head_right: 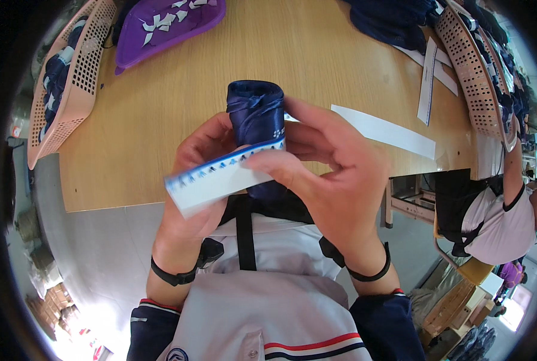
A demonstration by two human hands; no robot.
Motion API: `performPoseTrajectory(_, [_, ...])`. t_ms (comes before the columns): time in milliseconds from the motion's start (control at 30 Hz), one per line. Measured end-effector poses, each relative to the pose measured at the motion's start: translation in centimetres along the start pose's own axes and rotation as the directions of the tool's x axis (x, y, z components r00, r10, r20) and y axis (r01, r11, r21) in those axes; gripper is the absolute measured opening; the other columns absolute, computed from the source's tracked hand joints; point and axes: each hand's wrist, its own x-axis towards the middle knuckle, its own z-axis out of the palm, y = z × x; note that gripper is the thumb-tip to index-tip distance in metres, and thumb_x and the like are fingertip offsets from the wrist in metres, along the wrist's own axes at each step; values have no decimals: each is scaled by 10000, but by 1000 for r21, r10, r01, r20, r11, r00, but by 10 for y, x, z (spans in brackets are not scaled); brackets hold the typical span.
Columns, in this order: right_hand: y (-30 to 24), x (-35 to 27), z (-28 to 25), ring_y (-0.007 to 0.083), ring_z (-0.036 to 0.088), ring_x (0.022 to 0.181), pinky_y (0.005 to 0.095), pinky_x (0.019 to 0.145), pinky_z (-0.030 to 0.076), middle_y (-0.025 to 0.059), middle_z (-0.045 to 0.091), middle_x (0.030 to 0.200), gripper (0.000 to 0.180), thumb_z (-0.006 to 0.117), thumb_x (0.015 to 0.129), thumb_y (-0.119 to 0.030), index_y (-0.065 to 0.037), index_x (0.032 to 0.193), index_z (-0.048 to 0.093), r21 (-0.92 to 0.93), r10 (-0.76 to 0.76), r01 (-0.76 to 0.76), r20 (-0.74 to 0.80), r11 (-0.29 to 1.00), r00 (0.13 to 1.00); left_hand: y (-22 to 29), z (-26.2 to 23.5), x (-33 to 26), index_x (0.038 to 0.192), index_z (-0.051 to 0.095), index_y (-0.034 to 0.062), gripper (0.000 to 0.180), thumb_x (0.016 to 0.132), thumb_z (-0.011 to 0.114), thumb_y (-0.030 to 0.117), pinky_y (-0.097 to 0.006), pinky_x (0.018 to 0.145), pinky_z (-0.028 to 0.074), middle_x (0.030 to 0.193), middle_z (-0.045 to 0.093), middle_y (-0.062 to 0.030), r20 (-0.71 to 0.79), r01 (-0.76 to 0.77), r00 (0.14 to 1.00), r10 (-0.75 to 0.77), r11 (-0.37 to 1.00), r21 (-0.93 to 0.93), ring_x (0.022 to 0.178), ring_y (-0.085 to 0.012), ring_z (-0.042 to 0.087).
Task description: Folding blue socks and applying paper labels to them.
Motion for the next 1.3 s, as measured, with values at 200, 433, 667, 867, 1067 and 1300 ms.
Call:
performPoseTrajectory(200, [6, 23, -11, 128, 683, 906, 233, 740, 566, 119, 723, 1008, 531, 809, 802, -3, 110, 1266, 579, 188, 286, -352, 306, 917, 908, -2, 8, -5, 1219, 658, -39, 378, 845, 709, -47, -233, 814, 512, 1084, 671, -73, -90, -103, 983, 157, 896, 433, 946, -100, 633])
performPoseTrajectory(433, [18, 9, 2, 131, 662, 963, 275, 873, 536, 110, 701, 1064, 443, 750, 844, 22, 97, 1245, 579, 469, 211, -247, 128, 848, 969, 3, 10, -16, 1159, 698, -11, 333, 839, 644, -84, -247, 748, 504, 1074, 683, -117, 5, -303, 927, 375, 742, 598, 869, -154, 643])
performPoseTrajectory(667, [21, -13, 13, 183, 637, 1087, 324, 961, 502, 143, 646, 1193, 563, 733, 834, 50, 74, 1345, 497, 706, 111, -87, 12, 703, 994, 16, 29, -12, 1006, 698, -73, 149, 911, 712, 41, -224, 723, 501, 949, 722, -107, -68, -306, 870, 488, 644, 701, 819, -101, 636])
performPoseTrajectory(867, [25, -28, 8, 242, 594, 1193, 394, 1047, 465, 159, 567, 1322, 664, 761, 849, -73, 53, 1403, 416, 709, 127, -94, 6, 699, 992, 27, 34, -7, 949, 720, -42, 130, 854, 767, 33, -226, 638, 468, 852, 701, -70, 13, -366, 858, 513, 594, 716, 726, -92, 596])
performPoseTrajectory(1067, [24, -30, 8, 228, 585, 1181, 373, 1027, 456, 151, 561, 1306, 745, 809, 816, -75, 9, 1418, 379, 785, 133, -72, -14, 616, 991, 28, 32, 1, 827, 740, 54, 171, 723, 864, 109, -260, 626, 421, 803, 667, -26, 72, -464, 668, 741, 338, 819, 743, -150, 519])
performPoseTrajectory(1300, [26, -37, 12, 237, 580, 1200, 395, 1039, 461, 115, 557, 1282, 795, 819, 839, -192, -36, 1442, 325, 749, 101, -34, -45, 661, 994, 32, 32, -8, 835, 717, 71, 201, 703, 868, 87, -266, 695, 415, 945, 668, -34, 213, -429, 799, 563, 284, 858, 714, -175, 539])
